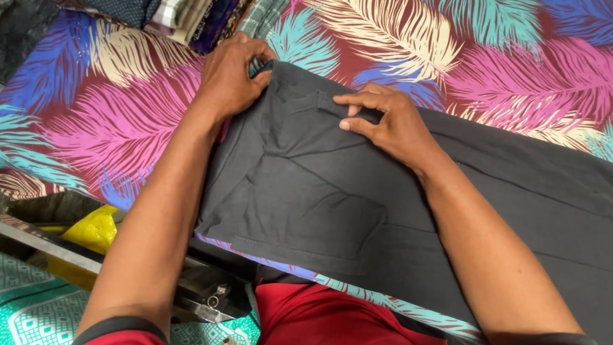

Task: The person folds a black t-shirt on a colorful patterned surface. They smooth the fabric, fold the sleeves inward, and then fold the shirt in half and thirds to create a compact rectangle.

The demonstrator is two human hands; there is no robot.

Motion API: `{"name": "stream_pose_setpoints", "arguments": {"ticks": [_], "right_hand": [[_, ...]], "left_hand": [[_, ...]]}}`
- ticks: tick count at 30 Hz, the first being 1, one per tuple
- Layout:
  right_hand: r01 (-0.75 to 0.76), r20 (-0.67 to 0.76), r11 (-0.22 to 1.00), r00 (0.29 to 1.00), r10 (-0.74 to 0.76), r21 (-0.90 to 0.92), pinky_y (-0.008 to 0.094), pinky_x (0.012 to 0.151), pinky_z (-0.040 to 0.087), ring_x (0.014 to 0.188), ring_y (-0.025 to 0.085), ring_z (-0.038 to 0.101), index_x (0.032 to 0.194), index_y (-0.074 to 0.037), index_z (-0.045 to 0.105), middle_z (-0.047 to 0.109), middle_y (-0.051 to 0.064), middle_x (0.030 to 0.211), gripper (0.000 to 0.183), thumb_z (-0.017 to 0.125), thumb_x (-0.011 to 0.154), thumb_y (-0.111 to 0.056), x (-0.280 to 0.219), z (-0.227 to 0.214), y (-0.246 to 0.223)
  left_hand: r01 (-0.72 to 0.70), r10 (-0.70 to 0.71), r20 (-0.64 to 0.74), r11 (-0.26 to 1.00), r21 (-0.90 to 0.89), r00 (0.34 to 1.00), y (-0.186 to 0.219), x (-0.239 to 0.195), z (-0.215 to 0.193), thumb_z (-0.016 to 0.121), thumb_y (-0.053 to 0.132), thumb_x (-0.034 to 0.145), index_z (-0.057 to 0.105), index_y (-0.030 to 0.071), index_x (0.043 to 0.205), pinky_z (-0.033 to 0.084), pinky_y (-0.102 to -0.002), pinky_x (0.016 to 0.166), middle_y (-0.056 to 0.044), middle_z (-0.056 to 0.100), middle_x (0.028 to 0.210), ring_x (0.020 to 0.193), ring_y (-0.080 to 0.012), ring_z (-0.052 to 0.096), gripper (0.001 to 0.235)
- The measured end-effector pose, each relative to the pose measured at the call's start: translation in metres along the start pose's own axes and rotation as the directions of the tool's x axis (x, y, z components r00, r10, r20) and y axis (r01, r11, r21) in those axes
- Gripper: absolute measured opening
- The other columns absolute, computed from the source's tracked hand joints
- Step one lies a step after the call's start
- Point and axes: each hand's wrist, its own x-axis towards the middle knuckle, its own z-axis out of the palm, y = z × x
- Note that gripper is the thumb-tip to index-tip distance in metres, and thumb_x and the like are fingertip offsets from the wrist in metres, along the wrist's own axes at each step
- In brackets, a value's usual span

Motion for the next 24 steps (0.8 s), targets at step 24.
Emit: {"name": "stream_pose_setpoints", "arguments": {"ticks": [24], "right_hand": [[0.017, 0.358, 0.984, 0.930, -0.081, 0.178, 0.027, 0.084, 0.049, 0.090, 0.014, 0.066, 0.111, -0.007, 0.075, 0.070, 0.005, 0.095, 0.049, 0.047, 0.073, 0.006, -0.002, -0.025, -0.026]], "left_hand": [[-0.349, 0.347, -0.311, 0.936, 0.053, 0.885, 0.010, -0.015, -0.005, 0.069, -0.014, 0.086, 0.071, 0.011, 0.088, 0.047, -0.037, 0.060, 0.000, 0.077, 0.100, 0.085, -0.0207, 0.073, 0.025]]}}
